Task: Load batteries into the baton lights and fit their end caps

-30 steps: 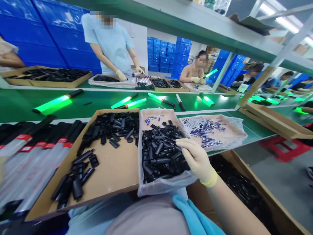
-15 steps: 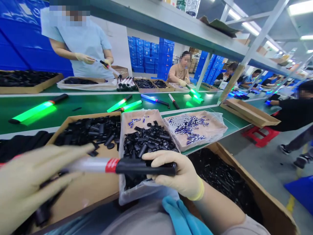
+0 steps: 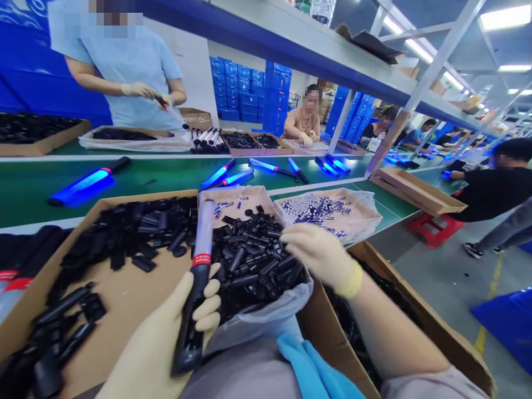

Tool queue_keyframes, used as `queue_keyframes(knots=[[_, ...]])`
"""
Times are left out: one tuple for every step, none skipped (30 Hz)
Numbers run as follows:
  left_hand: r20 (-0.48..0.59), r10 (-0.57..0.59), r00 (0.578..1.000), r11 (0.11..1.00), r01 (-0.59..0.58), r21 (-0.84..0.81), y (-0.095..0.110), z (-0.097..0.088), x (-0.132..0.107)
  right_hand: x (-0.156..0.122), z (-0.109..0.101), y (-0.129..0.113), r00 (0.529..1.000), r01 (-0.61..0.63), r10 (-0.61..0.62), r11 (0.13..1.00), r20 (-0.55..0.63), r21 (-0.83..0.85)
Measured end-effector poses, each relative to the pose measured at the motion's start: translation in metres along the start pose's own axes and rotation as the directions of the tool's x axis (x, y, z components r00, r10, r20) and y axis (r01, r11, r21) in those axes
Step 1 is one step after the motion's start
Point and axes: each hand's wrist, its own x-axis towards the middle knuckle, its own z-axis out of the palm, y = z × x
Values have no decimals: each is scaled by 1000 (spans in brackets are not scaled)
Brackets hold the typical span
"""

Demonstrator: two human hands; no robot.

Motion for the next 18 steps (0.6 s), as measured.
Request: queue_keyframes(knots=[[24,-18,1000,1000,18,-4,0,1,0,2,-6,26,955,-191,221,968,197,-161],[42,-30,999,1000,30,-9,-1,2,0,5,-9,52,910,-248,307,942,278,-226],[52,-36,998,999,37,-16,-1,2,1,9,-11,74,863,-280,368,919,346,-279],[54,-40,998,999,42,-28,-2,2,2,12,-9,92,817,-291,407,903,408,-317],[53,-39,998,999,41,-34,-4,1,4,15,-6,106,788,-285,417,899,453,-332],[56,-35,998,999,37,-33,-5,0,6,17,-2,116,758,-277,426,896,493,-347],[61,-30,998,999,32,-27,-7,-1,8,18,4,122,733,-267,430,895,527,-358],[68,-32,997,999,33,-17,-8,-3,10,20,9,125,715,-256,428,896,553,-363],[71,-34,997,999,35,-5,-10,-4,11,20,14,126,702,-247,424,898,571,-364],[73,-38,997,999,37,10,-11,-5,12,21,18,126,696,-239,419,901,583,-362],[75,-42,996,999,40,29,-12,-6,12,22,20,125,695,-235,413,904,588,-358],[72,-42,997,998,39,48,-13,-7,12,23,20,124,700,-235,410,906,585,-353],[65,-33,997,997,28,71,-14,-7,12,25,19,121,710,-240,409,906,573,-349],[58,-16,998,995,10,98,-15,-8,11,25,17,117,727,-249,411,904,551,-346],[52,8,999,993,-14,120,-16,-8,11,26,14,110,750,-262,413,903,517,-341],[52,34,998,990,-41,134,-17,-9,10,26,11,100,776,-273,412,902,478,-334],[49,62,997,988,-68,142,-18,-10,10,24,7,85,803,-280,407,903,436,-327],[46,86,995,985,-91,145,-19,-10,11,22,4,66,839,-283,384,913,386,-294]])
